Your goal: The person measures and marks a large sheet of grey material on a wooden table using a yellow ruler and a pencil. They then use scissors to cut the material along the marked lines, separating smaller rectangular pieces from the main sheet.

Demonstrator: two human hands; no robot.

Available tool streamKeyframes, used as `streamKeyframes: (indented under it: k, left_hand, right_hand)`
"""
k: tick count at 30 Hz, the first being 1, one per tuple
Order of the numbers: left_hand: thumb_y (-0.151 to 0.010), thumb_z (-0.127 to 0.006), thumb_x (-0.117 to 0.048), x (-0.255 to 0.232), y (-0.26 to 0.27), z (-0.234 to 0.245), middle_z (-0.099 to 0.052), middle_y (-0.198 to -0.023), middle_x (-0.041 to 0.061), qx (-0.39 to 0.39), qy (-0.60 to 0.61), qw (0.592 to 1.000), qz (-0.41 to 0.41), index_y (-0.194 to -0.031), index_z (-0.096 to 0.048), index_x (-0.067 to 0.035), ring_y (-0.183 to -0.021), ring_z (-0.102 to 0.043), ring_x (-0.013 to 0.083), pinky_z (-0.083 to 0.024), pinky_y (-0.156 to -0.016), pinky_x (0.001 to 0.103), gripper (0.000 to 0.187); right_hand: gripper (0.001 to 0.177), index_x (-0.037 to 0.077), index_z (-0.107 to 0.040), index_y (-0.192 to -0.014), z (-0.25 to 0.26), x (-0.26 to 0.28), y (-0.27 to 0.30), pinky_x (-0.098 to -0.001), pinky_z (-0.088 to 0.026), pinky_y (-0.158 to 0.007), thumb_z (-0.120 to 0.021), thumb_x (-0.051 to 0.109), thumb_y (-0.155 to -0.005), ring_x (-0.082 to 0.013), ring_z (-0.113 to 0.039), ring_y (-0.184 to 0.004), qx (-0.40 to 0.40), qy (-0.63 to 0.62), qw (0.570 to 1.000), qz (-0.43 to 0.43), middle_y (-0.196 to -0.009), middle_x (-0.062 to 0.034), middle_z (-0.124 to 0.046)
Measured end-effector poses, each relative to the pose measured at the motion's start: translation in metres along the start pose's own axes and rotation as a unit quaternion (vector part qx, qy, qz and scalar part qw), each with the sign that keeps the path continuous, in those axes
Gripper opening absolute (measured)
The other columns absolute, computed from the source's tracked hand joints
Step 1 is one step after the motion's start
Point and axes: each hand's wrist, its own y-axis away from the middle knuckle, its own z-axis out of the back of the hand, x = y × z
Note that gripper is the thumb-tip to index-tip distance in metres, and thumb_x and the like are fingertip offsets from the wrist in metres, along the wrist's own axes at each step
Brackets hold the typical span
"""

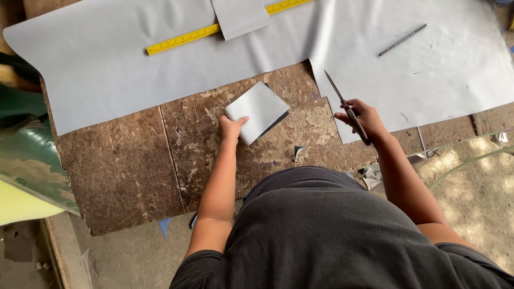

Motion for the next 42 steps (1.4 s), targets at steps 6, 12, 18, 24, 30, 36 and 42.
streamKeyframes:
  k: [6,12,18,24,30,36,42]
  left_hand:
    - [-0.079,-0.087,-0.025,-0.003,0.005,-0.001,-0.071,-0.112,0.025,0.05,-0.07,0.995,-0.045,-0.121,-0.063,0.005,-0.113,-0.068,0.0426,-0.06,-0.088,0.052,0.057]
    - [-0.075,-0.091,-0.02,-0.09,0.118,0.048,-0.074,-0.105,0.028,0.154,0.023,0.962,-0.224,-0.113,-0.071,0.005,-0.108,-0.069,0.0407,-0.057,-0.086,0.05,0.05]
    - [-0.073,-0.095,-0.013,-0.106,0.163,0.073,-0.074,-0.115,0.024,0.24,0.155,0.885,-0.368,-0.117,-0.075,-0.004,-0.114,-0.066,0.0315,-0.05,-0.098,0.048,0.05]
    - [-0.07,-0.097,-0.01,-0.116,0.173,0.077,-0.077,-0.115,0.016,0.244,0.186,0.862,-0.402,-0.119,-0.076,-0.009,-0.112,-0.069,0.0242,-0.053,-0.097,0.041,0.053]
    - [-0.071,-0.096,-0.008,-0.123,0.177,0.081,-0.076,-0.116,0.017,0.259,0.202,0.853,-0.405,-0.121,-0.075,-0.008,-0.112,-0.068,0.0229,-0.052,-0.098,0.043,0.053]
    - [-0.064,-0.099,-0.012,-0.129,0.182,0.082,-0.075,-0.117,0.017,0.228,0.217,0.872,-0.375,-0.12,-0.073,-0.005,-0.11,-0.068,0.0252,-0.052,-0.096,0.044,0.062]
    - [-0.079,-0.093,-0.036,-0.136,0.186,0.08,-0.075,-0.083,0.008,0.096,0.132,0.932,-0.325,-0.1,-0.075,-0.012,-0.08,-0.072,0.0163,-0.055,-0.069,0.034,0.037]
  right_hand:
    - [0.048,0.003,-0.067,-0.121,-0.001,-0.002,-0.017,-0.0317,-0.049,-0.053,-0.085,0.034,-0.089,-0.0223,-0.061,-0.05,0.0,0.004,1.0,0.031,-0.071,-0.0159,-0.066]
    - [0.05,0.0,-0.058,-0.13,-0.005,0.018,-0.026,-0.0327,-0.054,-0.049,-0.082,0.023,-0.092,-0.0236,-0.064,-0.056,0.01,-0.18,0.978,0.105,-0.093,-0.023,-0.069]
    - [0.063,-0.002,-0.053,-0.134,0.009,0.094,-0.004,-0.0347,-0.059,-0.053,-0.085,0.01,-0.08,-0.0265,-0.07,-0.077,0.04,-0.3,0.934,0.187,-0.108,-0.025,-0.069]
    - [0.051,0.001,-0.062,-0.119,0.014,0.131,0.009,-0.0259,-0.054,-0.048,-0.086,-0.004,-0.075,-0.0162,-0.067,-0.06,-0.01,-0.269,0.94,0.21,-0.088,-0.0175,-0.072]
    - [0.05,0.001,-0.061,-0.118,0.012,0.137,0.009,-0.026,-0.053,-0.042,-0.085,-0.008,-0.075,-0.0163,-0.064,-0.051,-0.014,-0.27,0.938,0.219,-0.09,-0.0176,-0.072]
    - [0.056,0.002,-0.062,-0.12,0.009,0.151,0.016,-0.0237,-0.059,-0.064,-0.088,-0.009,-0.071,-0.0165,-0.073,-0.075,-0.02,-0.274,0.936,0.221,-0.091,-0.0168,-0.073]
    - [0.056,0.003,-0.062,-0.121,0.008,0.161,0.024,-0.0238,-0.059,-0.076,-0.087,-0.007,-0.072,-0.0171,-0.074,-0.087,-0.02,-0.284,0.933,0.222,-0.095,-0.0167,-0.074]
